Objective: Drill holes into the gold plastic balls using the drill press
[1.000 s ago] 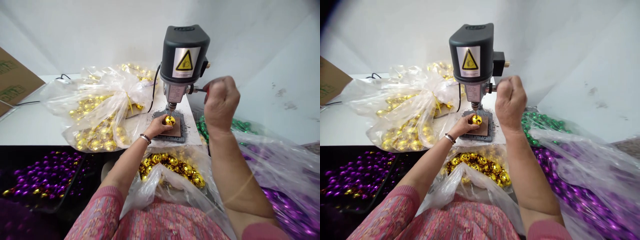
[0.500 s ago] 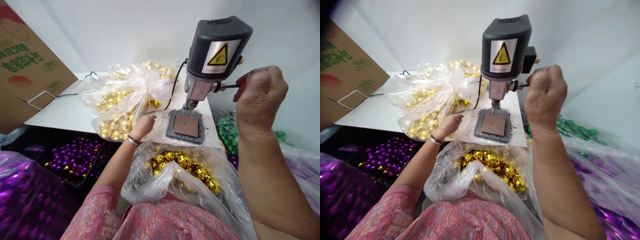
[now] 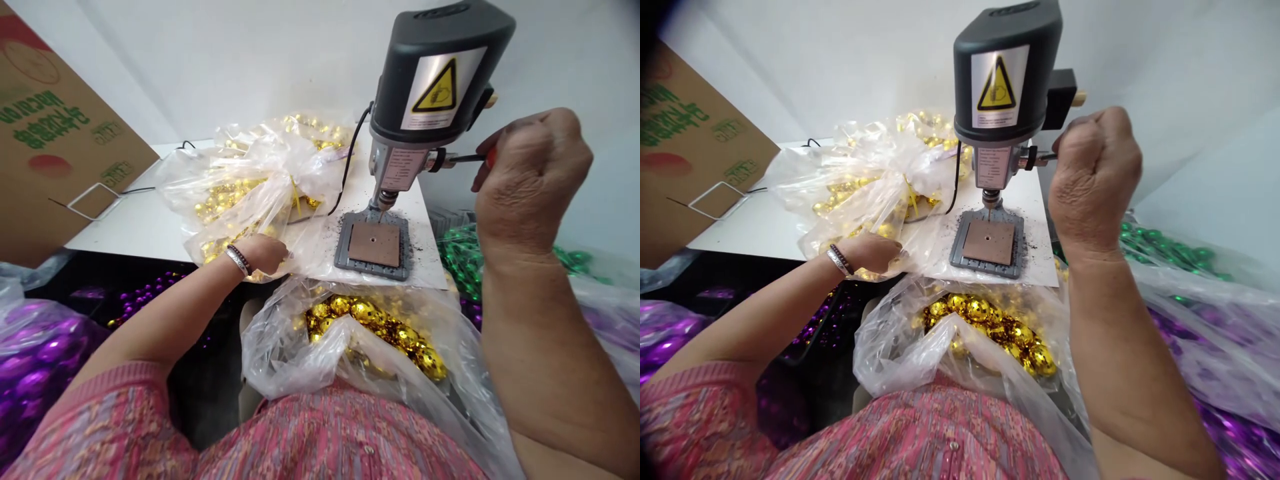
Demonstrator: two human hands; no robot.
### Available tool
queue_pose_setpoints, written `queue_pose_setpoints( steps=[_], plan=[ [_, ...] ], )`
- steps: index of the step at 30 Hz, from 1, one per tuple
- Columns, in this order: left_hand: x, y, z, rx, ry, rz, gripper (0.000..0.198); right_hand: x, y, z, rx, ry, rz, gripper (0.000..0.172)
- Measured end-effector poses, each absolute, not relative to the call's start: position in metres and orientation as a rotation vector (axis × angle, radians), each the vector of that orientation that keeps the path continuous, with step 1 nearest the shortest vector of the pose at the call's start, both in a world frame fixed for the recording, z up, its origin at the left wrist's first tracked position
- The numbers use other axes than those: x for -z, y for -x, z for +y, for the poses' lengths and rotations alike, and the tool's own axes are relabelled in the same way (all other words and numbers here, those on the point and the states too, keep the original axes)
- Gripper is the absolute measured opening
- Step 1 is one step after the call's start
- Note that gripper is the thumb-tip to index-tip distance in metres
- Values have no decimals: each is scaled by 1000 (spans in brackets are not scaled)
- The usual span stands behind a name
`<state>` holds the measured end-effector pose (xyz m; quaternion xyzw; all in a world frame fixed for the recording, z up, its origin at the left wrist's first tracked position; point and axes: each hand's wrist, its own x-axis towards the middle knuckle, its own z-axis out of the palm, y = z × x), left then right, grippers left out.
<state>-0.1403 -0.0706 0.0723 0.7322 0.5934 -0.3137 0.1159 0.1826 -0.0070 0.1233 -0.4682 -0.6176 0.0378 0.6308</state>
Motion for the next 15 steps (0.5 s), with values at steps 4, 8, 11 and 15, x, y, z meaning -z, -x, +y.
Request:
queue_pose_setpoints(
  steps=[4, 8, 11, 15],
  plan=[
    [-70, 138, -79, 1031, -2191, 1712, 35, -122, -183, -7, -98, 1055, -1433, 33],
    [-64, 144, -80, 1012, -2255, 1720, 43, -118, -184, -7, -100, 1042, -1451, 31],
    [-59, 146, -74, 701, -2306, 2040, 54, -116, -183, -7, -100, 1032, -1446, 32],
    [-38, 141, -68, 181, -2310, 2382, 62, -116, -181, -8, -100, 1028, -1412, 31]
  ],
)
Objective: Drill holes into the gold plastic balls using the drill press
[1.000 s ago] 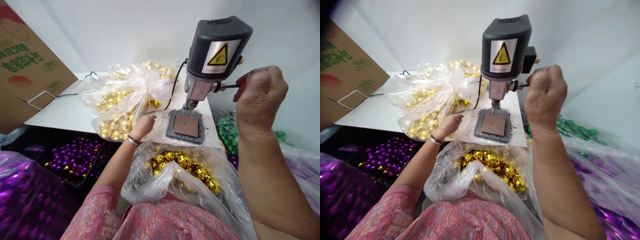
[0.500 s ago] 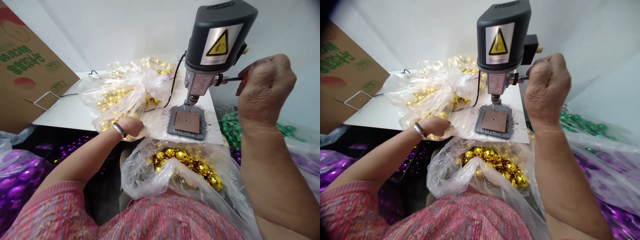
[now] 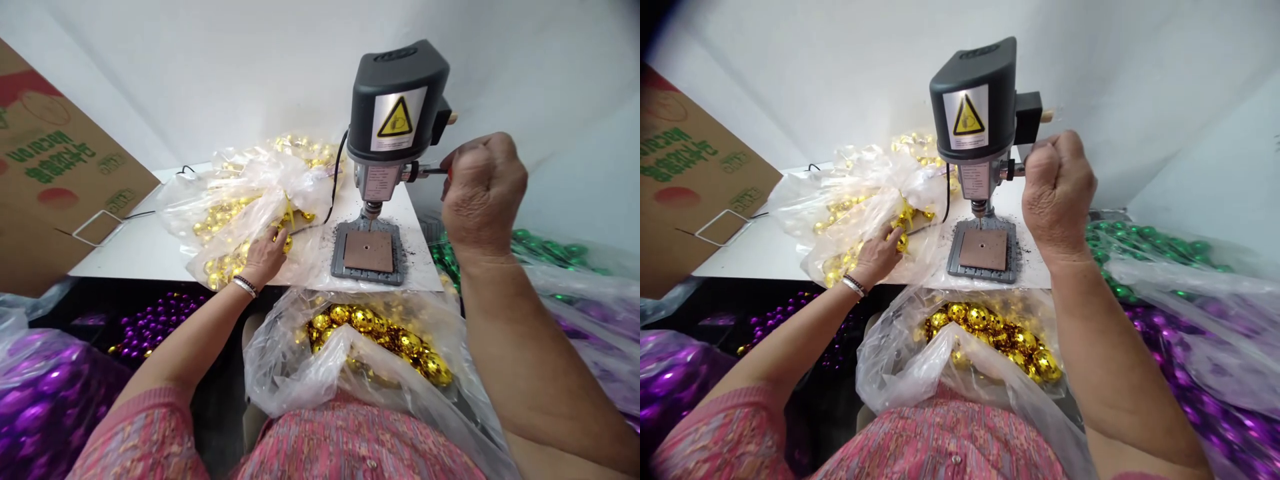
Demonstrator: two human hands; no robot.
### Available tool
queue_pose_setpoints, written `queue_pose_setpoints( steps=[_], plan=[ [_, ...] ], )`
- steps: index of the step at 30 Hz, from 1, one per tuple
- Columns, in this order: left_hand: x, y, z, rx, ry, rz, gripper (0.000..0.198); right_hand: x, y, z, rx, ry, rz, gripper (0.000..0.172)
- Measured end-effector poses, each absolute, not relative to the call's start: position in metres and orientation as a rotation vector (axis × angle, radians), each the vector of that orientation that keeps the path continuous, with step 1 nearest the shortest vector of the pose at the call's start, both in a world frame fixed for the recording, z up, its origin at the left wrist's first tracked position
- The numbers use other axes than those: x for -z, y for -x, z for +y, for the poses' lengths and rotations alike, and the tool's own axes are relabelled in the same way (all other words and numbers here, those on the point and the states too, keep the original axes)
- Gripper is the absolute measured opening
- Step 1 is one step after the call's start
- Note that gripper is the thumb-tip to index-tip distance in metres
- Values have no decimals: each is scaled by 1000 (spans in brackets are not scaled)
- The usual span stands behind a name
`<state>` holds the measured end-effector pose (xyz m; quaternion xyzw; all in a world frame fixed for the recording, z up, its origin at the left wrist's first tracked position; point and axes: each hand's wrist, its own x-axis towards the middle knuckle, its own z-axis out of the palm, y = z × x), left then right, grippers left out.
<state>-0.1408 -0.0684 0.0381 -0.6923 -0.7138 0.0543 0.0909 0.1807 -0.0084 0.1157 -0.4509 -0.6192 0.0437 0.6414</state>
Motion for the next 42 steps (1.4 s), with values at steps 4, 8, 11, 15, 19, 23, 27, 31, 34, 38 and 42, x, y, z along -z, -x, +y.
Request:
queue_pose_setpoints(
  steps=[4, 8, 11, 15, 19, 23, 27, 31, 34, 38, 42],
  plan=[
    [-11, 137, -71, -42, 2335, -2217, 66, -117, -179, -12, -145, 1067, -1391, 26],
    [0, 142, -71, 287, 2605, -2421, 66, -117, -178, -14, -154, 1051, -1379, 23],
    [4, 143, -66, 544, 2481, -2704, 59, -115, -178, -15, -160, 1049, -1385, 24],
    [9, 135, -63, 553, 2353, -2777, 53, -115, -178, -16, -165, 1060, -1389, 23],
    [1, 127, -70, 889, 2267, -2757, 55, -115, -178, -18, -178, 1081, -1383, 24],
    [-23, 122, -86, 1881, 2398, -2543, 76, -114, -178, -18, -201, 1084, -1380, 26],
    [-37, 106, -97, 2267, 2604, -2526, 79, -115, -179, -18, -196, 1077, -1379, 25],
    [-33, 84, -90, 2557, 2556, -2571, 72, -116, -179, -19, -169, 1063, -1390, 27],
    [-24, 69, -76, 2541, 2523, -2662, 73, -116, -180, -18, -169, 1068, -1409, 25],
    [-13, 52, -53, 2197, 2616, -2699, 74, -116, -181, -17, -163, 1088, -1422, 24],
    [-4, 36, -31, 1933, 2648, -2719, 73, -122, -181, -17, -160, 1116, -1441, 25]
  ],
)
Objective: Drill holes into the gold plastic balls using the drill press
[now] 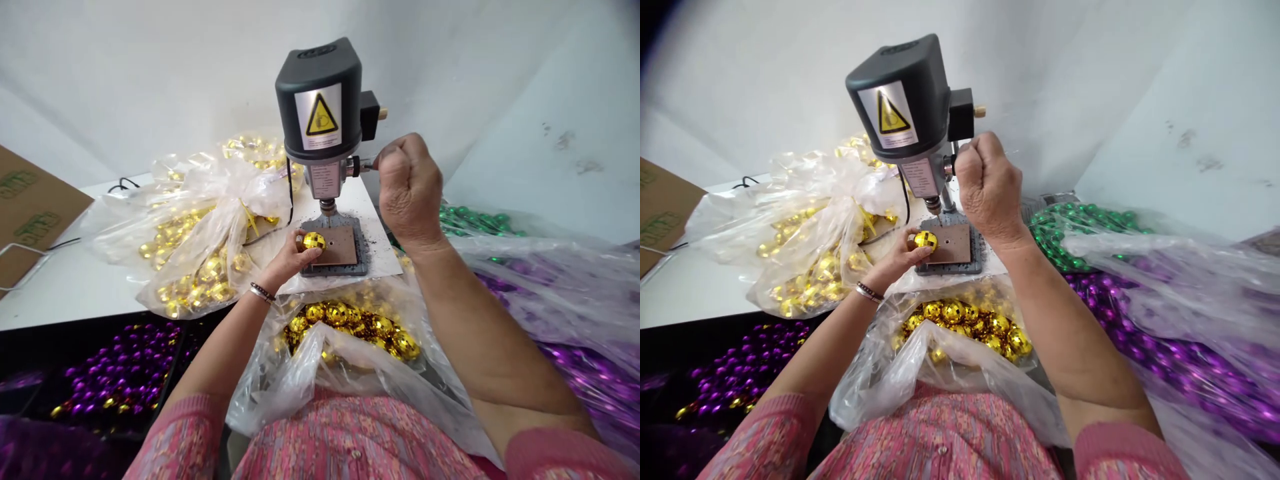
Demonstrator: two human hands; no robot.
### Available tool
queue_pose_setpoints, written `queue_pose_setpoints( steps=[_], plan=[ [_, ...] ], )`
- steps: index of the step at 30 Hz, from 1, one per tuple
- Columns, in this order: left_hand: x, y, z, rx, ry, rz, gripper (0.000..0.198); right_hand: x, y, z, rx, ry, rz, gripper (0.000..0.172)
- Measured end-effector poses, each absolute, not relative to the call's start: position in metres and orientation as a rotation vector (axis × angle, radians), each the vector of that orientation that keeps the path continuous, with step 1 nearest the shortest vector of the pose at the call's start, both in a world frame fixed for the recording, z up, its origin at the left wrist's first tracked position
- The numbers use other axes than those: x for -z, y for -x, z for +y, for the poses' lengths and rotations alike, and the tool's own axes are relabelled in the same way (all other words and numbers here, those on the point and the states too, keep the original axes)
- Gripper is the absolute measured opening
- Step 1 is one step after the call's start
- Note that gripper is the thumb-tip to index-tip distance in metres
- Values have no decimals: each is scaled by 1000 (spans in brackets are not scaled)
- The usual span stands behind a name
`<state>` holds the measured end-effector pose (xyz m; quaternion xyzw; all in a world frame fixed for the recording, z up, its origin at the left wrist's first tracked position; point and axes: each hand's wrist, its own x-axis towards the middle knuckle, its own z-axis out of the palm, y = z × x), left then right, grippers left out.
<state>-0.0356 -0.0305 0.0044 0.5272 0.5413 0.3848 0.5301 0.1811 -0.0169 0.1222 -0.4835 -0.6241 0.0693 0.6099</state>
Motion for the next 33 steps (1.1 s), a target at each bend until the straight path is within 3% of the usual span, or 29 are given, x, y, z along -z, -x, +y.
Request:
queue_pose_setpoints(
  steps=[8, 23, 33],
  plan=[
    [-2, 18, -1, -805, -1484, 1529, 58, -137, -183, -12, -169, 1182, -1464, 32],
    [1, 1, 5, -663, -1806, 1595, 72, -132, -185, -14, -194, 1131, -1484, 39],
    [2, -2, -2, -719, -1718, 1582, 76, -109, -187, -25, -157, 1133, -1500, 27]
  ],
)
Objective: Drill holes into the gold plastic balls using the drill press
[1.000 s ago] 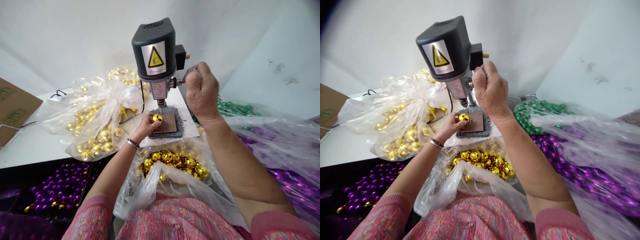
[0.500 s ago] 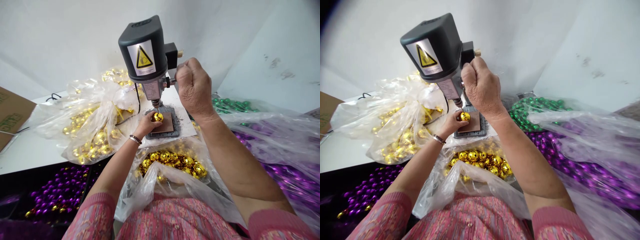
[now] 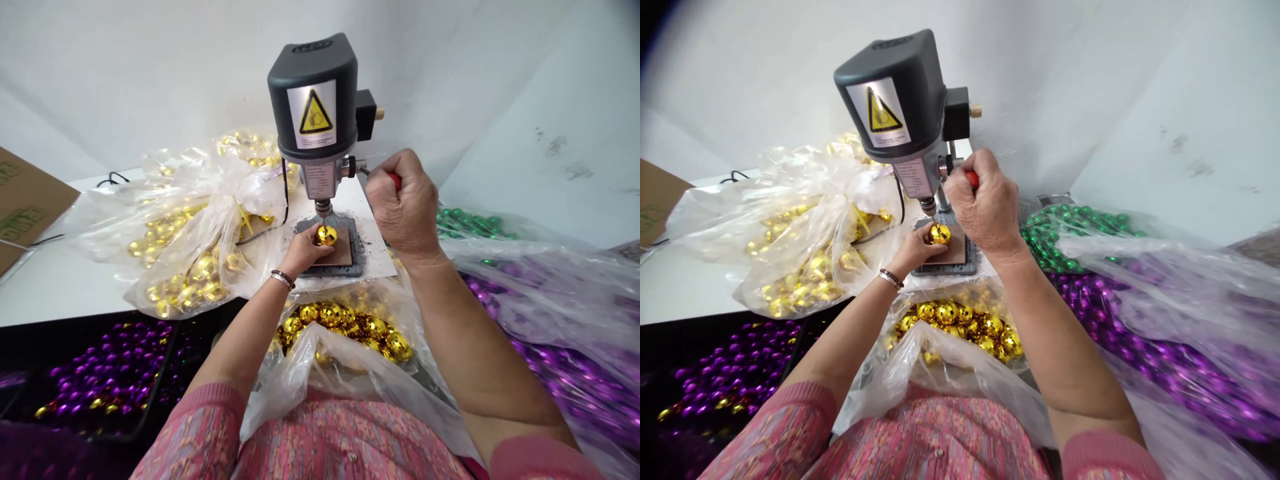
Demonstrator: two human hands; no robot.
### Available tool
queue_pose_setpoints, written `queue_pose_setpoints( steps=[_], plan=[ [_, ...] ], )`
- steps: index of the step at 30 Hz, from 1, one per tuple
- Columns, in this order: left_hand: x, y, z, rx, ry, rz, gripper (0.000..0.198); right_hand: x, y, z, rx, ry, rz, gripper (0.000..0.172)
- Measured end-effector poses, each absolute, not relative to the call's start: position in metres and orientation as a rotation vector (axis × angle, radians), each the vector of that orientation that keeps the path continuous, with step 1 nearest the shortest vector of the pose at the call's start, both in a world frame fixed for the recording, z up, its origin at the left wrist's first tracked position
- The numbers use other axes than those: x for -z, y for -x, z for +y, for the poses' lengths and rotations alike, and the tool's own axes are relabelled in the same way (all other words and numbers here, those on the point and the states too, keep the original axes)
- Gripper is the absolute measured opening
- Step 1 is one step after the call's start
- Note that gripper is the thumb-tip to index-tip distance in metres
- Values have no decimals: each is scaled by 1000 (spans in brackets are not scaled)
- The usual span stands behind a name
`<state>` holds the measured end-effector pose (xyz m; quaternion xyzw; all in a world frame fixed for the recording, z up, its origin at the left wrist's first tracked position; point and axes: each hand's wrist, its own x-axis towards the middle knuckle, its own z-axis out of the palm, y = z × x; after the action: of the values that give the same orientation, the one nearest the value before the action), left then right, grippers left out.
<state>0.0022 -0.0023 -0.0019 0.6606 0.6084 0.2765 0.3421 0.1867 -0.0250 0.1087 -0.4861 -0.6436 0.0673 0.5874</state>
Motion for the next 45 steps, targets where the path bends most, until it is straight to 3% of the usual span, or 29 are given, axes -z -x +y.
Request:
queue_pose_setpoints(
  steps=[18, 29, 40, 45],
  plan=[
    [0, -3, -6, -733, -1707, 1592, 76, -67, -182, -23, 140, 962, -1478, 26],
    [12, 1, -1, -792, -1657, 1533, 78, -40, -180, -25, -12, 959, -1436, 24],
    [-1, 7, -26, -849, -1657, 1586, 63, -147, -177, -8, -369, 1093, -1329, 30],
    [-15, 48, -68, -485, -1765, 1337, 84, -137, -177, -8, -396, 1044, -1298, 26]
  ],
)
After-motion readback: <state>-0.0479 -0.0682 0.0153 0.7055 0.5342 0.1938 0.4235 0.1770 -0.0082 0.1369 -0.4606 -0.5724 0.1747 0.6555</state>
